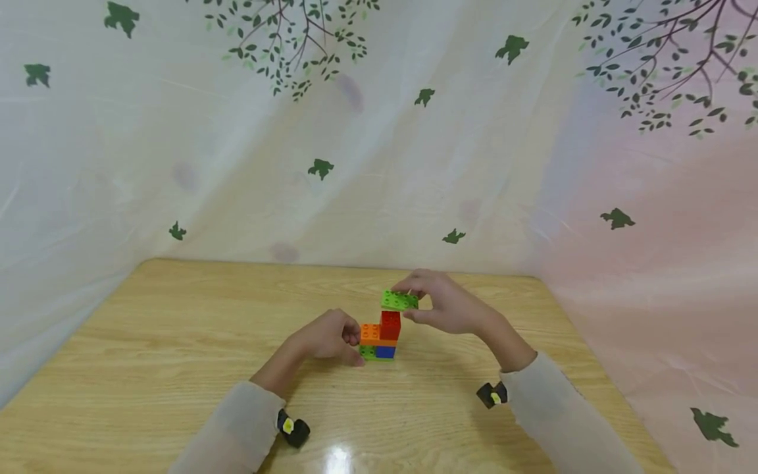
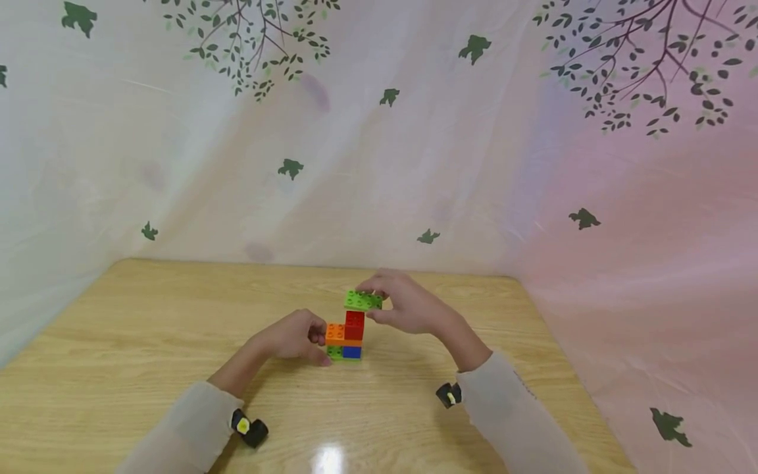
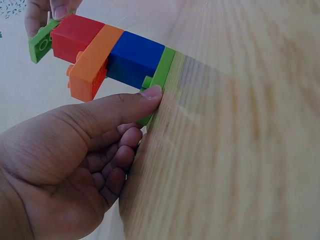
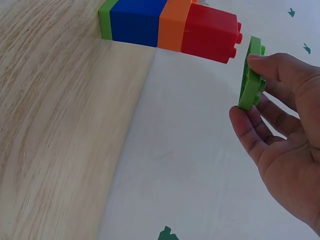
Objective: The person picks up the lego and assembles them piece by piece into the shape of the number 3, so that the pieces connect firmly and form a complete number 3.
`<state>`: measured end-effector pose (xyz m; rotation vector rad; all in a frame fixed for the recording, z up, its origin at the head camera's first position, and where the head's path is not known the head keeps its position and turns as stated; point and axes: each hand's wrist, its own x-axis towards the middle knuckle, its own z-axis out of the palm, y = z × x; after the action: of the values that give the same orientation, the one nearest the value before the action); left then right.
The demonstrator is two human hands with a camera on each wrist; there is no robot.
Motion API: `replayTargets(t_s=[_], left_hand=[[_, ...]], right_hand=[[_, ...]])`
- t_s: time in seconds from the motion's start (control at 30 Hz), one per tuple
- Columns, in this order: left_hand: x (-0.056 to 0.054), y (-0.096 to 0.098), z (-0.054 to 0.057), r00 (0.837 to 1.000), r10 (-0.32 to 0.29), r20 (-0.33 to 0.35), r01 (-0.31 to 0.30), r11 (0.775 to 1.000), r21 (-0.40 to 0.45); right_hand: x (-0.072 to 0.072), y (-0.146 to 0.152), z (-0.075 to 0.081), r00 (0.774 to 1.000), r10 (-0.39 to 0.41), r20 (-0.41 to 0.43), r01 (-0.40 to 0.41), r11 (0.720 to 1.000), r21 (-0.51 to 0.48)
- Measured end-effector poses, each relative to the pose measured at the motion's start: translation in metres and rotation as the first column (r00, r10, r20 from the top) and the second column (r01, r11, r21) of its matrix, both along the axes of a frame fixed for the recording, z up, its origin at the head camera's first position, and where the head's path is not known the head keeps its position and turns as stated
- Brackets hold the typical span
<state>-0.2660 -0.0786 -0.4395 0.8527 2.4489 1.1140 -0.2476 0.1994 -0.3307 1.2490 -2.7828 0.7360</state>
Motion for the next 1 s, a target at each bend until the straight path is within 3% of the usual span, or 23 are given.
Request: replayTargets(t_s=[0.6, 1.0], left_hand=[[-0.001, -0.001, 0.000, 1.000, -0.007, 0.001, 0.007, 1.000, 0.005], [-0.001, -0.001, -0.001, 1.000, -0.003, -0.004, 0.003, 1.000, 0.009]], right_hand=[[0.007, -0.020, -0.002, 0.995, 0.094, 0.027, -0.095, 0.995, 0.032], [0.009, -0.027, -0.002, 0.995, 0.082, 0.057, -0.085, 0.995, 0.060]])
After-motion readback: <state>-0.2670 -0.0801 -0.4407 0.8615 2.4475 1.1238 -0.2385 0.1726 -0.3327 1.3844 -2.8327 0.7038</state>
